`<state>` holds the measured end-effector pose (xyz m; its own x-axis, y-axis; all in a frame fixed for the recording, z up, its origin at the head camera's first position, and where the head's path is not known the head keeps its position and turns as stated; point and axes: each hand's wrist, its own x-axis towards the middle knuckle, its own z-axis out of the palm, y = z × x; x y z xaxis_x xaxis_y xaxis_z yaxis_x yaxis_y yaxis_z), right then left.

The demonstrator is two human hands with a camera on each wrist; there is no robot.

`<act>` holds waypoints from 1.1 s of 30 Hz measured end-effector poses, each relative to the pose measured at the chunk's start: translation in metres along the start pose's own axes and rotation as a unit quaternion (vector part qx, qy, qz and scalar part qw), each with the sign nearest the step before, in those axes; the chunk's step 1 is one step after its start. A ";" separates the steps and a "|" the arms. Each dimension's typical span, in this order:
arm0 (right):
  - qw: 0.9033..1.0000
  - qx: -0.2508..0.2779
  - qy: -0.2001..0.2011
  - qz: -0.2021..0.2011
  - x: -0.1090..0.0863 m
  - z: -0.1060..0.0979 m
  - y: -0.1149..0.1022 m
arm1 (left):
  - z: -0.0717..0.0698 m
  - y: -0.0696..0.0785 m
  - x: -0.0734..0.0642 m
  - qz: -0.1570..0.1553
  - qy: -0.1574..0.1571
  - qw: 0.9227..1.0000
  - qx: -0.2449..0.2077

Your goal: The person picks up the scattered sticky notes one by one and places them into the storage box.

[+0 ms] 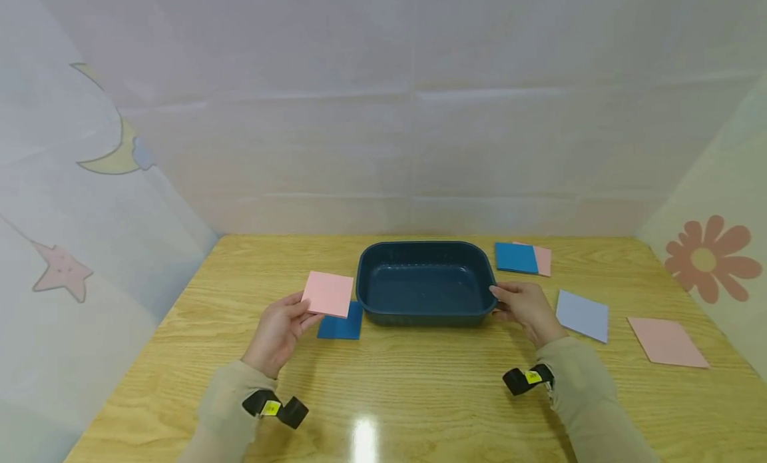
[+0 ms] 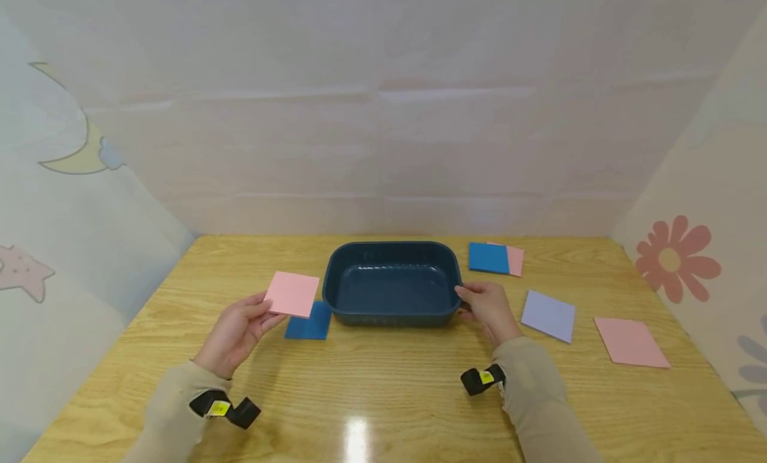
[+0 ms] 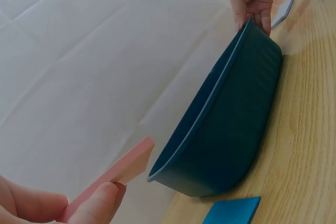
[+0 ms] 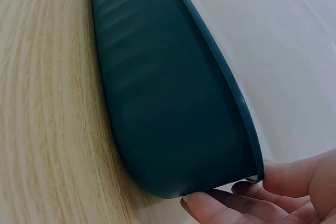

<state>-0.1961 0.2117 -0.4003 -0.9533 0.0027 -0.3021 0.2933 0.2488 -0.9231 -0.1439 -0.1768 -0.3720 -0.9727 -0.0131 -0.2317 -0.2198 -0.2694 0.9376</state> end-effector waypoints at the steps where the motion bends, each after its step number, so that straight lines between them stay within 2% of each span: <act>1: 1.000 0.001 -0.001 0.000 0.000 0.000 0.000 | 0.000 0.000 0.000 0.000 -0.001 1.000 -0.001; 14: 1.000 0.017 0.005 -0.003 -0.001 0.001 -0.001 | 0.005 0.001 0.000 0.004 -0.010 1.000 -0.007; 33: 1.000 0.012 -0.001 0.002 0.000 0.001 0.000 | 0.013 0.002 0.002 -0.001 -0.012 1.000 -0.024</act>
<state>-0.1957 0.2108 -0.4002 -0.9519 0.0022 -0.3063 0.2989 0.2248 -0.9274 -0.1472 -0.1650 -0.3669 -0.9740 0.0093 -0.2263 -0.2176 -0.3159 0.9235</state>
